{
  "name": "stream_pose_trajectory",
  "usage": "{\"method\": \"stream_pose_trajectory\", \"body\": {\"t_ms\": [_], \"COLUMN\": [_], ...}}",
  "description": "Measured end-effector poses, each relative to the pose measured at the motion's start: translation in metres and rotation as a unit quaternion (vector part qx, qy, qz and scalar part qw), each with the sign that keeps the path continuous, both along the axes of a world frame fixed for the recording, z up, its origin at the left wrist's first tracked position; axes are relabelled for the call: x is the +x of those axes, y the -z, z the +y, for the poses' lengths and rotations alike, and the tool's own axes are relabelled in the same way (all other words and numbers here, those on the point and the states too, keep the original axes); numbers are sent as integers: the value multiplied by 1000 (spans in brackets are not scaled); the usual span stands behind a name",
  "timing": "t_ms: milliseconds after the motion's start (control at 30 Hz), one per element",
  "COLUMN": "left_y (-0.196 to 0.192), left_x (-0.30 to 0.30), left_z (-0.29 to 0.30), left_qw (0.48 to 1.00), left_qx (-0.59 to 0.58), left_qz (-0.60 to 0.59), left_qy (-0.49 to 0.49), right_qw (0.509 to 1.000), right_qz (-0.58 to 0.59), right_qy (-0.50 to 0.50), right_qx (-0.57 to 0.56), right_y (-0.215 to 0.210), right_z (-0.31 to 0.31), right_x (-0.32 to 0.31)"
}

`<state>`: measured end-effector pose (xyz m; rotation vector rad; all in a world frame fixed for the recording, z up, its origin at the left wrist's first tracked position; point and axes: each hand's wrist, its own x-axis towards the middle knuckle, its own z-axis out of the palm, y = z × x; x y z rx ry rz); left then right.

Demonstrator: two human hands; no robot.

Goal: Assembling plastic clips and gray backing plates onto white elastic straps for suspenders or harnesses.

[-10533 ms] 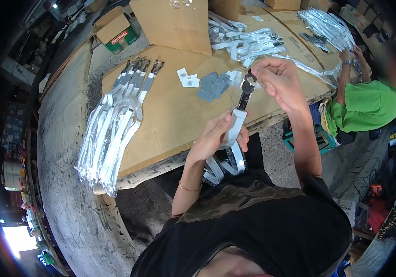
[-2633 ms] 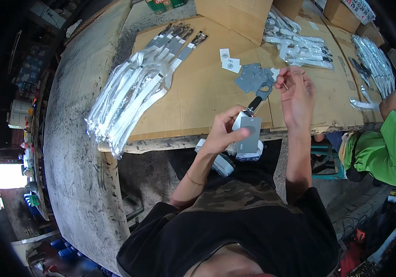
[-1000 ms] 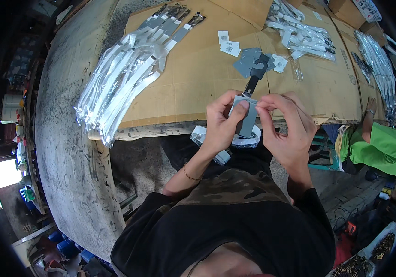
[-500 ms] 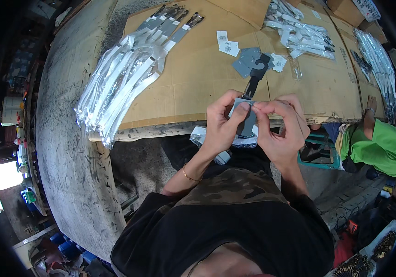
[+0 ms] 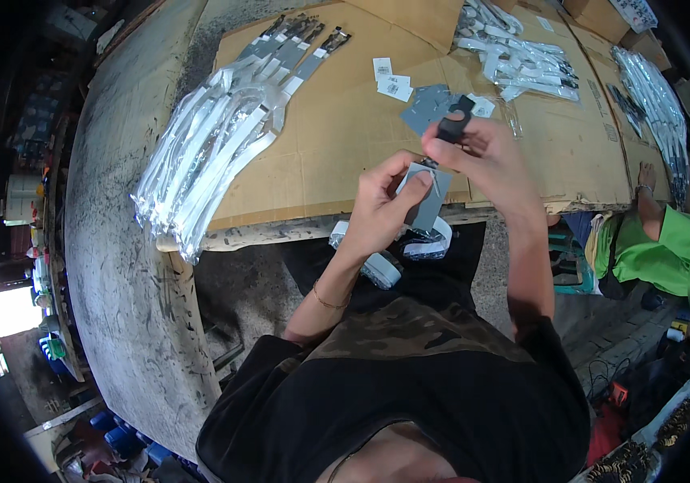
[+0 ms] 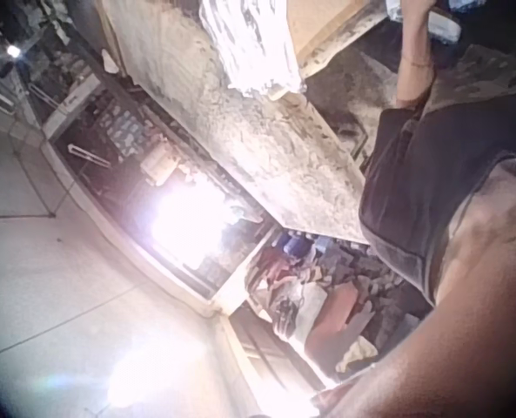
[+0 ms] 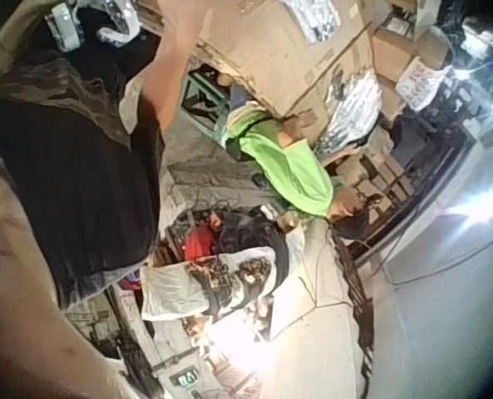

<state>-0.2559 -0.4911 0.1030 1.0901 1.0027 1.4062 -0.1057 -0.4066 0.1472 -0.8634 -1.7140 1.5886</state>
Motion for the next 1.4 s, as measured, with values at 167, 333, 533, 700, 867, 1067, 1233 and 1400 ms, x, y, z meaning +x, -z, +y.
{"method": "stream_pose_trajectory", "body": {"t_ms": [167, 333, 533, 700, 867, 1067, 1233, 1400], "left_y": [4, -5, -17, -6, -12, -18, -14, -6], "left_x": [-5, -31, -38, -44, -47, -45, -46, -48], "left_z": [3, 2, 11, 7, 4, 5, 7, 8], "left_qw": [1000, 996, 976, 983, 983, 986, 973, 976], "left_qx": [7, -60, -52, 15, 37, -26, 35, 37], "left_qz": [6, 42, 179, 168, 175, 165, 229, 216], "left_qy": [-27, 40, 111, 69, 27, 18, 10, -9], "right_qw": [998, 989, 801, 885, 943, 947, 932, 946], "right_qz": [28, -32, -194, -291, -220, -215, -243, -218], "right_qy": [23, 114, -61, -260, -134, -120, -196, -199], "right_qx": [-43, 86, 562, 253, 212, 208, 186, 137], "right_y": [-1, -14, -52, -53, -29, -31, -37, -38], "right_z": [11, 16, 19, 34, 22, 23, 34, 37], "right_x": [-8, -7, -16, -21, -18, -13, -14, -20]}}
